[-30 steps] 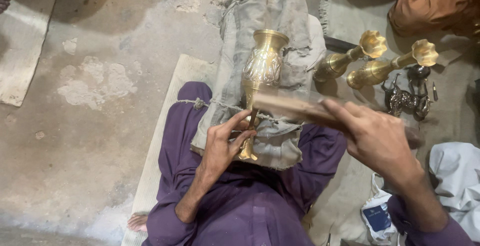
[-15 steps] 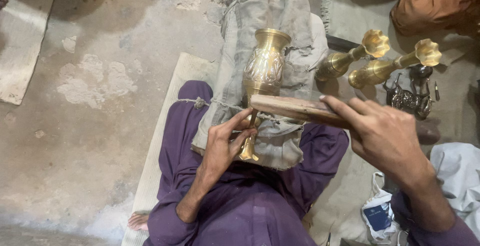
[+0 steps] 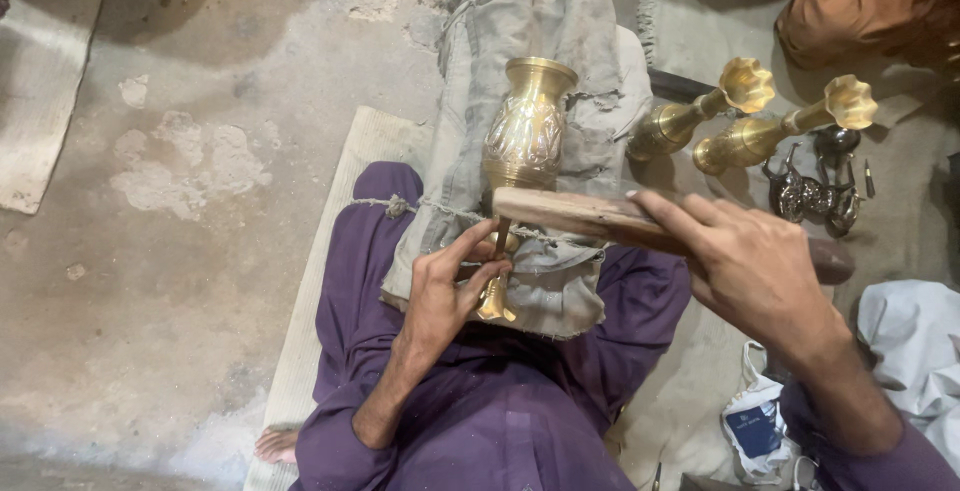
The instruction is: The person sits on the floor holding a punch against the base of an engraved brass vase and repeatedly strikes the punch with a wooden mallet, working the metal surface. Finished brass vases and figurines lie on the floor beside the work area.
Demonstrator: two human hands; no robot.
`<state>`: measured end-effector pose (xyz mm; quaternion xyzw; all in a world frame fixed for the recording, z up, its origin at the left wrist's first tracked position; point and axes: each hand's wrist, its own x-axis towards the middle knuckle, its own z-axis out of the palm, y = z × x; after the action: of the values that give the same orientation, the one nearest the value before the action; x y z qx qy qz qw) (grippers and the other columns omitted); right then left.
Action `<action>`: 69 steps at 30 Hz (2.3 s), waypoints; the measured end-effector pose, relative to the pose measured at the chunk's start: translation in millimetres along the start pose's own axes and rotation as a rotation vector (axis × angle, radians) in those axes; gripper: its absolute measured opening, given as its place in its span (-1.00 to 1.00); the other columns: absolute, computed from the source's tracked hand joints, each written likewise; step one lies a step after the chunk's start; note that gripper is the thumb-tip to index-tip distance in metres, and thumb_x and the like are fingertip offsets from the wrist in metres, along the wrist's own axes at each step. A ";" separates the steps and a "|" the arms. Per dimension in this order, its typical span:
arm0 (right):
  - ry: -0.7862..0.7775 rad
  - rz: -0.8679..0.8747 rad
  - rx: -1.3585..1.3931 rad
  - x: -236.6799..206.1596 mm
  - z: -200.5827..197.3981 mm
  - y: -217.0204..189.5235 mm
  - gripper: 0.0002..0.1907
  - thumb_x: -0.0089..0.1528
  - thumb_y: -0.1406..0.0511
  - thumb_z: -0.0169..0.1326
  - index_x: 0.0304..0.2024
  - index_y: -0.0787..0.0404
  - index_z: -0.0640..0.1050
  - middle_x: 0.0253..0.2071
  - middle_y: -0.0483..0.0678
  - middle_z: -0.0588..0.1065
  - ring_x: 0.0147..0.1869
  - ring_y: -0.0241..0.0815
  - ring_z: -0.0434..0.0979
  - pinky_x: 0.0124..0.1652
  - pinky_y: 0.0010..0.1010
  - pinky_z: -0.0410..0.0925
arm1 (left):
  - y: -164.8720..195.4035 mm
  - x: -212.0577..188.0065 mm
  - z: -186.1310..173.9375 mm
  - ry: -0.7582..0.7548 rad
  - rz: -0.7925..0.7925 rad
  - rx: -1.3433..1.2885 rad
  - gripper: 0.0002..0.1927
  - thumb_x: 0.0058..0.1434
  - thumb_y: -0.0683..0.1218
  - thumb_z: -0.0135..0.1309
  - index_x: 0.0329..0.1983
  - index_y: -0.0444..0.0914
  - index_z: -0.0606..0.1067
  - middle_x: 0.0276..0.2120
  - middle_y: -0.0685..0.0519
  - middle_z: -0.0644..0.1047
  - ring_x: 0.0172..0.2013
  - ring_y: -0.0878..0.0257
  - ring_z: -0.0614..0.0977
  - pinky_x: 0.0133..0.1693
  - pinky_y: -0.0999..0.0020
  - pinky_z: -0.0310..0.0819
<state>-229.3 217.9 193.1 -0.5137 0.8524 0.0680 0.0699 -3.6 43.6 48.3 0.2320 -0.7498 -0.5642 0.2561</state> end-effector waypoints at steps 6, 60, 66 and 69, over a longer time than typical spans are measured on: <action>0.238 -0.103 0.313 -0.8 6.5 5.5 -0.22 0.06 0.44 0.10 0.37 -0.03 0.42 0.08 0.02 0.56 -0.14 -0.08 0.65 -0.11 -0.25 0.52 | 2.1 -0.4 -1.5 0.002 0.002 -0.040 -0.48 0.19 -0.20 0.28 0.24 -0.24 0.48 -0.20 -0.05 0.71 -0.15 0.21 0.78 -0.14 0.33 0.72; 0.088 -0.138 -0.002 15.9 -8.9 2.3 -0.33 0.23 0.35 0.08 0.39 -0.18 0.35 -0.07 -0.06 0.61 -0.29 -0.15 0.63 -0.31 -0.26 0.55 | -12.2 -4.2 1.4 0.027 -0.079 -0.044 -0.47 0.19 -0.17 0.29 0.24 -0.23 0.47 -0.19 -0.05 0.71 -0.11 0.18 0.78 -0.16 0.29 0.77; 0.025 0.017 0.141 22.8 2.7 3.8 -0.28 0.30 0.29 0.05 0.50 -0.21 0.24 -0.07 -0.07 0.58 -0.29 -0.20 0.62 -0.26 -0.32 0.58 | -11.9 -4.6 2.6 0.045 -0.086 -0.013 -0.46 0.16 -0.16 0.31 0.23 -0.24 0.47 -0.21 -0.04 0.72 -0.15 0.20 0.78 -0.18 0.30 0.76; -0.089 -0.053 -0.089 23.8 3.1 3.9 -0.16 0.20 0.33 0.07 0.53 -0.29 0.24 -0.14 -0.15 0.59 -0.26 -0.27 0.61 -0.23 -0.33 0.57 | -11.9 -4.6 3.3 0.049 -0.082 -0.011 -0.45 0.15 -0.15 0.34 0.22 -0.25 0.48 -0.22 -0.04 0.72 -0.16 0.21 0.78 -0.20 0.31 0.75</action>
<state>-243.6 199.7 185.8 -0.5350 0.8308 0.1269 0.0864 -1.6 45.9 35.5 0.2752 -0.7300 -0.5724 0.2524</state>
